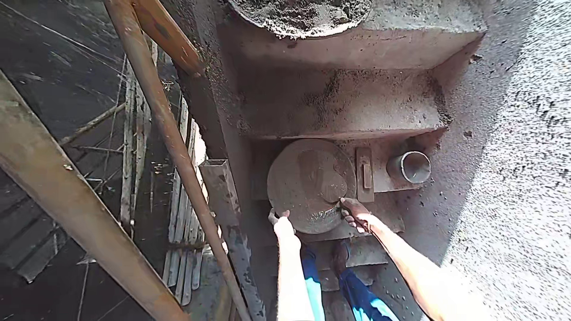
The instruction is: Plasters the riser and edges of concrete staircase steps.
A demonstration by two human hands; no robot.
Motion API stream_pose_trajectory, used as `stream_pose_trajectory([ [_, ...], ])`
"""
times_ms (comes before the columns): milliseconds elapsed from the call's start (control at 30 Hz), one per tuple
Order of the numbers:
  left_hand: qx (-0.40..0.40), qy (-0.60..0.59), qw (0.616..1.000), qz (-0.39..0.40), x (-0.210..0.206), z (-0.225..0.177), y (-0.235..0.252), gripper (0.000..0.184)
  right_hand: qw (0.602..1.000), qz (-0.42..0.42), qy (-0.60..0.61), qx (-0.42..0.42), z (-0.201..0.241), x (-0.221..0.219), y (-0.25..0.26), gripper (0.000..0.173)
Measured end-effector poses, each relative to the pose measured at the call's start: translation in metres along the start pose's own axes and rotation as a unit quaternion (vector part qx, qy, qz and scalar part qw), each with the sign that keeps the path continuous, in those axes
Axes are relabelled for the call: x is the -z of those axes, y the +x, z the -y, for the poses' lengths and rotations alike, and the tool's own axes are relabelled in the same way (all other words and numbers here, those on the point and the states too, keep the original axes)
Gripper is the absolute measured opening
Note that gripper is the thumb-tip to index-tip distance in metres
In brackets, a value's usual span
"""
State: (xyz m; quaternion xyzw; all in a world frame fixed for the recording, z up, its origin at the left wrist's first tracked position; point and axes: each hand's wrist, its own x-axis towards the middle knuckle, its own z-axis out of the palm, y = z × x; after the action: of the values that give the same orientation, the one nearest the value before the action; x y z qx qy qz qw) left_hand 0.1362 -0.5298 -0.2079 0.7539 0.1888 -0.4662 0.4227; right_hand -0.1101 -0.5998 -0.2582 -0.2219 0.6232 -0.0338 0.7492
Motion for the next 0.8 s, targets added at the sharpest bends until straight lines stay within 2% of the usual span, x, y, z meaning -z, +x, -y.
stream_pose_trajectory([
  [33,0.0,-0.002,1.0,-0.001,0.0,-0.001,0.0,0.061,0.999,0.033,0.042,0.006,-0.003,0.002,0.0,0.037],
  [133,0.001,-0.002,1.0,-0.002,0.001,-0.001,0.0,0.06,0.994,0.079,0.063,0.043,0.003,-0.002,-0.014,0.034],
  [267,0.003,-0.013,1.0,0.001,0.002,-0.003,-0.002,0.059,0.987,0.101,0.095,0.076,0.043,-0.037,-0.056,0.032],
  [367,0.007,-0.017,1.0,0.0,0.004,-0.006,0.0,0.058,0.97,0.135,0.164,0.117,0.093,-0.086,-0.09,0.03],
  [500,0.017,-0.012,1.0,-0.001,0.004,-0.006,0.003,0.058,0.961,0.073,0.21,0.165,0.183,-0.177,-0.098,0.028],
  [567,0.014,-0.004,1.0,0.003,0.005,-0.005,0.001,0.061,0.968,0.043,0.167,0.182,0.241,-0.224,-0.073,0.025],
  [633,0.008,-0.007,1.0,0.012,0.004,-0.001,0.001,0.064,0.972,0.039,0.084,0.214,0.291,-0.258,-0.053,0.03],
  [700,0.006,0.001,1.0,0.002,0.006,0.003,0.008,0.063,0.953,0.12,0.056,0.273,0.315,-0.269,-0.062,0.037],
  [800,0.001,-0.034,0.999,0.001,0.008,0.005,0.003,0.061,0.892,0.278,0.143,0.326,0.306,-0.258,-0.084,0.036],
])
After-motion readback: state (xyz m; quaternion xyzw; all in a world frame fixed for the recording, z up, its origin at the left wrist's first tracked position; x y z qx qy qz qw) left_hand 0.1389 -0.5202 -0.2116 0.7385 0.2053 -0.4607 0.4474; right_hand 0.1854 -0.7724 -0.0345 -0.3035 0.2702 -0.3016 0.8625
